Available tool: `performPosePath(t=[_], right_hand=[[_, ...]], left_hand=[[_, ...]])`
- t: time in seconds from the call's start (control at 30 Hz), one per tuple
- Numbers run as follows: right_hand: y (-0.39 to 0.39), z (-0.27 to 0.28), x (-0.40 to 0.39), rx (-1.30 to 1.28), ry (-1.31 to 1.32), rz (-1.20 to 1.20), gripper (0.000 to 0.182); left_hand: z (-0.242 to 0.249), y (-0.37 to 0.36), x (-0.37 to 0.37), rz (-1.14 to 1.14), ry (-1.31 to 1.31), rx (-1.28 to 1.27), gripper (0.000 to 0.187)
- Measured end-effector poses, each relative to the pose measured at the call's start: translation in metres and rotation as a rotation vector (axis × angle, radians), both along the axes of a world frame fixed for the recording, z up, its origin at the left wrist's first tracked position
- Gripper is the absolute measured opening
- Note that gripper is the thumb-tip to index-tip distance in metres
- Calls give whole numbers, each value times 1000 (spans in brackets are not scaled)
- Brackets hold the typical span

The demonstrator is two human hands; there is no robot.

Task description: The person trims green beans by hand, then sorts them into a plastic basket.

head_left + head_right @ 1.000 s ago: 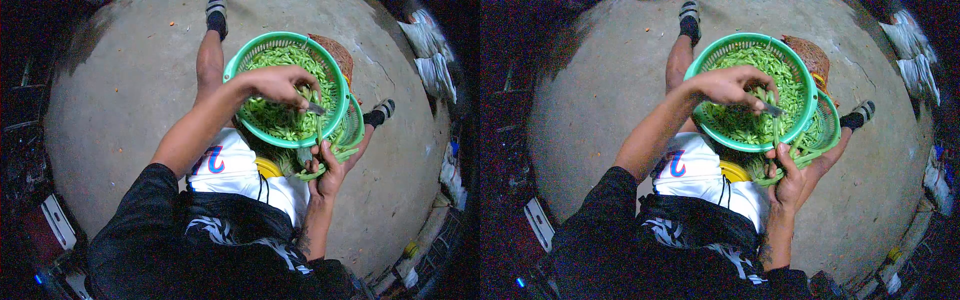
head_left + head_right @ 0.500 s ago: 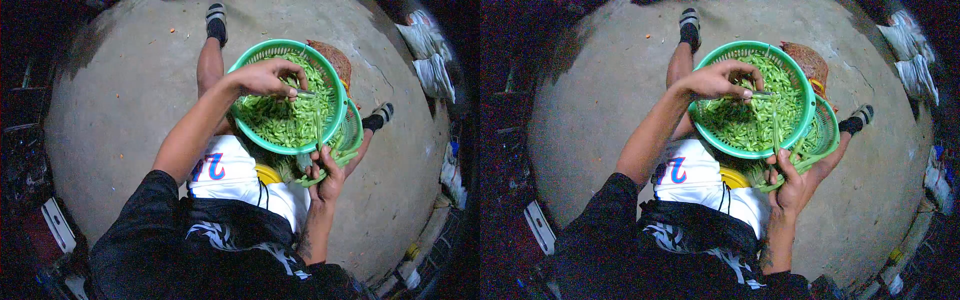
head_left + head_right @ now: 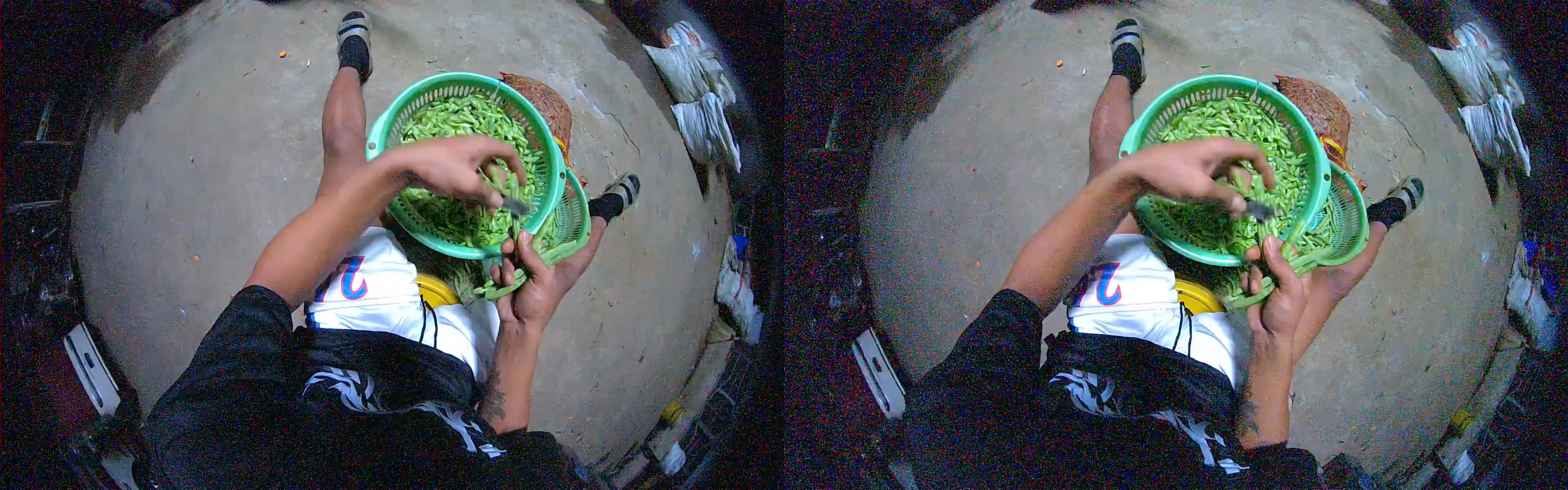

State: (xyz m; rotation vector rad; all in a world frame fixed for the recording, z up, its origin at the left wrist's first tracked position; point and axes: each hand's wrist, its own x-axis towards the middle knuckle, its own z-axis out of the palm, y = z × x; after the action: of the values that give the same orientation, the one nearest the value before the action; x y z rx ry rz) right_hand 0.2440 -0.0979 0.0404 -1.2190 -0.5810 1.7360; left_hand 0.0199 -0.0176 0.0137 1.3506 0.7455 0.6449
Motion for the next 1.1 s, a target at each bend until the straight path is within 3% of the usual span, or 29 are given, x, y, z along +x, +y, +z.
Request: performPosePath(t=[0.07,0.13,0.2,0.33,0.37,0.4,0.47,0.53,0.6,0.7,0.8,0.87,0.9,1.03,1.07,1.1], right_hand=[[0,0,-1,12,-38,-15,14],[1,-13,9,-28,70,16,14],[0,-16,13,-33,62,10,13],[5,-18,10,-44,73,16,13],[5,-19,6,-45,74,19,13],[6,-20,2,-53,100,4,14],[6,-19,2,-59,122,-13,14],[6,-16,4,-49,106,18,14],[7,-22,9,-51,114,13,15],[7,-28,9,-58,119,2,15],[8,-26,2,-59,131,-3,14],[8,-24,5,-53,142,-12,14],[9,-25,8,-51,153,6,14],[10,-27,8,-46,103,13,15],[10,-28,6,-48,104,14,15],[11,-29,4,-46,150,9,15]], left_hand=[[7,-1,3,-51,-63,-70,39],[-2,8,-12,-4,-2,99,35],[-13,17,-26,106,5,34,36],[-11,7,-8,108,77,218,40],[-7,3,-1,63,96,218,41],[-6,0,4,-22,-37,35,41],[-3,5,1,-63,-11,75,38],[-7,7,-12,90,-109,-38,40],[-17,14,-20,98,-72,-28,42],[-8,4,-6,71,109,212,42],[-12,0,7,-36,-46,11,41],[-18,10,-3,-6,-30,97,37],[-17,10,-8,66,-116,10,37],[-2,7,-7,72,60,79,40],[-14,8,1,56,64,248,42],[-8,4,6,7,28,120,43]])
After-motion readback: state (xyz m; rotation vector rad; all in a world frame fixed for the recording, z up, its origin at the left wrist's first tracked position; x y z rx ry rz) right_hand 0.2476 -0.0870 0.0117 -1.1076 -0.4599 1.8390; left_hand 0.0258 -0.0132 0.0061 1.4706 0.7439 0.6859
